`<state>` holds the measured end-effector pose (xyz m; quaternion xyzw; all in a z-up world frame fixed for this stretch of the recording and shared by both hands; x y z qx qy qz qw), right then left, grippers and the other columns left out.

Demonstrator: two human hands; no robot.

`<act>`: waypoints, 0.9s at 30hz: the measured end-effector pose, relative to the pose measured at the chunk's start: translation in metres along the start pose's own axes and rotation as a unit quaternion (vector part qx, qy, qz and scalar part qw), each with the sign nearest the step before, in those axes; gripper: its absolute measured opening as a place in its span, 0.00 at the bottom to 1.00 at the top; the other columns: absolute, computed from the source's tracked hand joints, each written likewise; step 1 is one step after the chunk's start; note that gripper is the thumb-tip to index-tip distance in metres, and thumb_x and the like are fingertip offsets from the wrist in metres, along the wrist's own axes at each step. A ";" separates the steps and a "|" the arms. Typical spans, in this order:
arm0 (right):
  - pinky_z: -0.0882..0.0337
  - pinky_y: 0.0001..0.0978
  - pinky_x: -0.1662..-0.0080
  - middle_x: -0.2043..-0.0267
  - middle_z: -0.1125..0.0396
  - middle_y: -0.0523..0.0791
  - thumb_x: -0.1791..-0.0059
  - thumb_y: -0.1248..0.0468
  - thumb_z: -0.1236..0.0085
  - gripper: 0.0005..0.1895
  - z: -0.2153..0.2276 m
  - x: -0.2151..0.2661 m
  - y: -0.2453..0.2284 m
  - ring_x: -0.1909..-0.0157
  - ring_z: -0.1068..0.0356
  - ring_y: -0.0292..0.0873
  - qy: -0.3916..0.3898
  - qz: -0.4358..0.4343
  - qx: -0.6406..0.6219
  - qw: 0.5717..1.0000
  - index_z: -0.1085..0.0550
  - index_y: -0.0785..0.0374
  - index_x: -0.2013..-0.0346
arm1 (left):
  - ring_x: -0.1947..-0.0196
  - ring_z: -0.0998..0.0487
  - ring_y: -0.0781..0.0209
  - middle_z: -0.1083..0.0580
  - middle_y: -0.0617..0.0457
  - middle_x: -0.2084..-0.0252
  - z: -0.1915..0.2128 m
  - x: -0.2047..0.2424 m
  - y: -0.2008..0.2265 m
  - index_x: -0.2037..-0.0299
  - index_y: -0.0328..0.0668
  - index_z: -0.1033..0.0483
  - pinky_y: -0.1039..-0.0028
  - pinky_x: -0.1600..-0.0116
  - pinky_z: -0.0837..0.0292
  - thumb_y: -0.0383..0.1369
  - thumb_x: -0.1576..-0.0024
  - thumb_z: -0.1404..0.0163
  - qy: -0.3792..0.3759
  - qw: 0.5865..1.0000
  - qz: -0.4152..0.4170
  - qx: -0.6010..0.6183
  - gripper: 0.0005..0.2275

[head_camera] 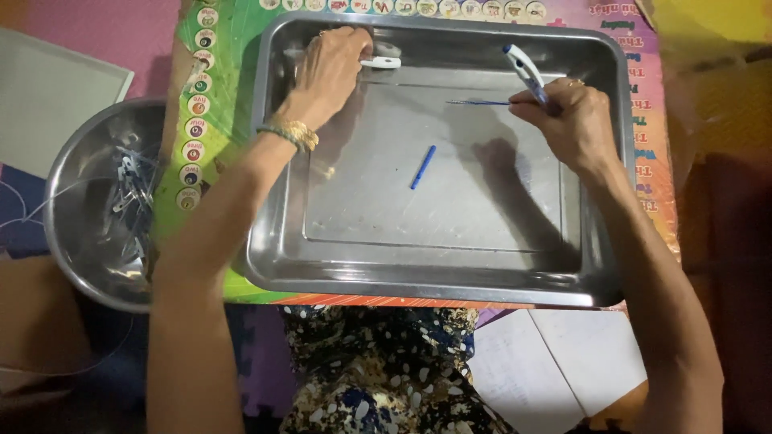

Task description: Assembling ballpoint pens by inserting ink refills into pen bodies and attaching caps on a tray.

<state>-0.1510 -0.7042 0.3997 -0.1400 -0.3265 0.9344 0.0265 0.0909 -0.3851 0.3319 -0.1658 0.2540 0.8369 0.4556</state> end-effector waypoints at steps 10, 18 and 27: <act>0.43 0.31 0.69 0.68 0.35 0.43 0.42 0.69 0.26 0.06 -0.006 -0.004 0.006 0.72 0.44 0.36 -0.045 -0.018 -0.044 0.998 0.13 0.63 0.50 | 0.76 0.23 0.59 0.18 0.52 0.68 0.007 -0.017 0.125 0.59 0.40 0.10 0.68 0.66 0.25 0.28 0.42 0.40 -0.066 0.974 -0.037 0.215 0.06; 0.33 0.39 0.61 0.59 0.29 0.50 0.39 0.67 0.28 0.08 0.006 -0.011 0.086 0.65 0.34 0.46 0.032 -0.017 0.098 0.995 0.14 0.69 0.48 | 0.77 0.27 0.49 0.24 0.48 0.73 -0.023 -0.017 0.133 0.70 0.35 0.25 0.57 0.65 0.28 0.30 0.41 0.43 -0.083 0.973 -0.020 0.214 0.08; 0.24 0.52 0.44 0.39 0.23 0.56 0.45 0.72 0.35 0.15 -0.037 -0.008 -0.012 0.41 0.24 0.60 -0.101 0.120 0.113 0.981 0.16 0.66 0.44 | 0.57 0.18 0.39 0.19 0.40 0.57 0.054 0.046 0.073 0.51 0.38 0.18 0.55 0.50 0.23 0.32 0.34 0.45 -0.184 0.978 0.033 0.094 0.07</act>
Point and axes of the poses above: each hand's wrist, its own x-axis away from the middle knuckle, its own z-axis out of the back of the hand, y = z × x, the point moved 1 cm from there along -x, towards the middle knuckle
